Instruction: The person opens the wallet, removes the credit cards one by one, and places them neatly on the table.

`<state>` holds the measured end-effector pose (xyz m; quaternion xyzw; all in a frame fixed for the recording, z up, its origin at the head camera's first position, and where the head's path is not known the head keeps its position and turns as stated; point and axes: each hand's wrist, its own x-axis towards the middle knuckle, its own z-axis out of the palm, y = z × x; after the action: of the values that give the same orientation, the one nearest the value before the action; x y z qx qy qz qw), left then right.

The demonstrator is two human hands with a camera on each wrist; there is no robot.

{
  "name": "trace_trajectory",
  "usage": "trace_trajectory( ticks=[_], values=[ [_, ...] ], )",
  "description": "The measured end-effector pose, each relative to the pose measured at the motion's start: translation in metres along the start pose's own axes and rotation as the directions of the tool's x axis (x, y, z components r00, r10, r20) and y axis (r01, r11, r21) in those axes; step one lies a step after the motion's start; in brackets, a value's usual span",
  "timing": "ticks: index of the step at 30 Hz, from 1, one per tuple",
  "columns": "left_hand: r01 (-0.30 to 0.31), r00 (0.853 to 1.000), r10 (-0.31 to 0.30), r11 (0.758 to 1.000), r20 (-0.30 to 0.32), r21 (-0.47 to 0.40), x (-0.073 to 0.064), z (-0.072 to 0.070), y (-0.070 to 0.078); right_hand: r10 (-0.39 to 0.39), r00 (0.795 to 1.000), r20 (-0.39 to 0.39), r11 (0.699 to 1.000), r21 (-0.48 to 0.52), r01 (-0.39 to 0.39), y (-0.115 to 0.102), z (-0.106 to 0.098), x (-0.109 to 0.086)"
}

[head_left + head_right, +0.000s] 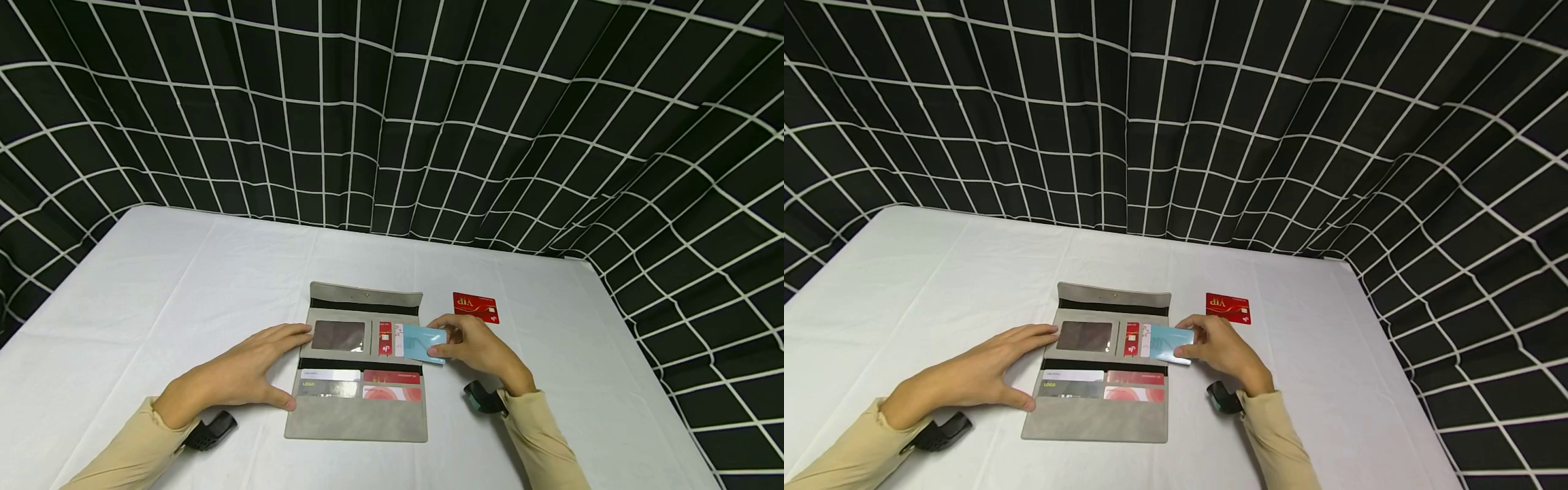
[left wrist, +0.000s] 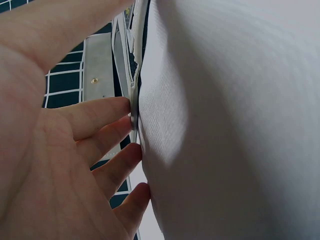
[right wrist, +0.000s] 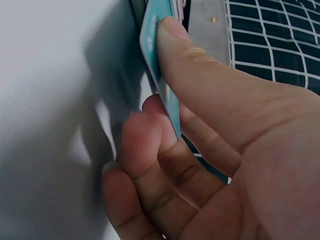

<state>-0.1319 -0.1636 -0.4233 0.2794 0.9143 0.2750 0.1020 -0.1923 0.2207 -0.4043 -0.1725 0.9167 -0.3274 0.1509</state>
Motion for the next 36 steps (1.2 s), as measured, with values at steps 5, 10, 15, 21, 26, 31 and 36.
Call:
trace_trajectory(
  ticks=[5, 10, 15, 21, 26, 31, 36],
  values=[
    [0.0, 1.0, 0.0, 1.0, -0.001, 0.001, 0.0, 0.0, 0.0, 0.024, 1.0, -0.001, 1.0, 0.001, -0.024, 0.002, -0.005, -0.002],
    [-0.001, 1.0, 0.001, 1.0, 0.0, 0.0, 0.0, 0.001, 0.0, 0.04, 0.999, 0.011, 0.999, 0.016, -0.041, 0.002, -0.008, -0.003],
    [-0.005, 1.0, 0.005, 1.0, -0.009, 0.006, 0.0, 0.001, -0.001, 0.037, 0.999, 0.034, 0.997, 0.069, -0.04, 0.003, -0.015, -0.006],
    [-0.006, 1.0, 0.006, 1.0, -0.01, 0.007, 0.0, 0.001, -0.001, 0.039, 0.996, 0.075, 0.989, 0.142, -0.049, 0.005, -0.022, -0.008],
    [-0.004, 1.0, 0.004, 1.0, -0.008, 0.005, 0.0, 0.0, -0.001, 0.052, 0.997, 0.061, 0.982, 0.181, -0.062, 0.008, -0.032, -0.013],
    [-0.005, 1.0, 0.005, 1.0, -0.007, 0.006, 0.0, 0.0, 0.0, 0.042, 0.998, 0.036, 0.979, 0.197, -0.048, 0.011, -0.041, -0.017],
    [-0.002, 1.0, 0.002, 1.0, -0.003, 0.006, 0.0, 0.0, 0.0, 0.048, 0.999, 0.016, 0.972, 0.229, -0.051, 0.012, -0.047, -0.021]
  ],
)
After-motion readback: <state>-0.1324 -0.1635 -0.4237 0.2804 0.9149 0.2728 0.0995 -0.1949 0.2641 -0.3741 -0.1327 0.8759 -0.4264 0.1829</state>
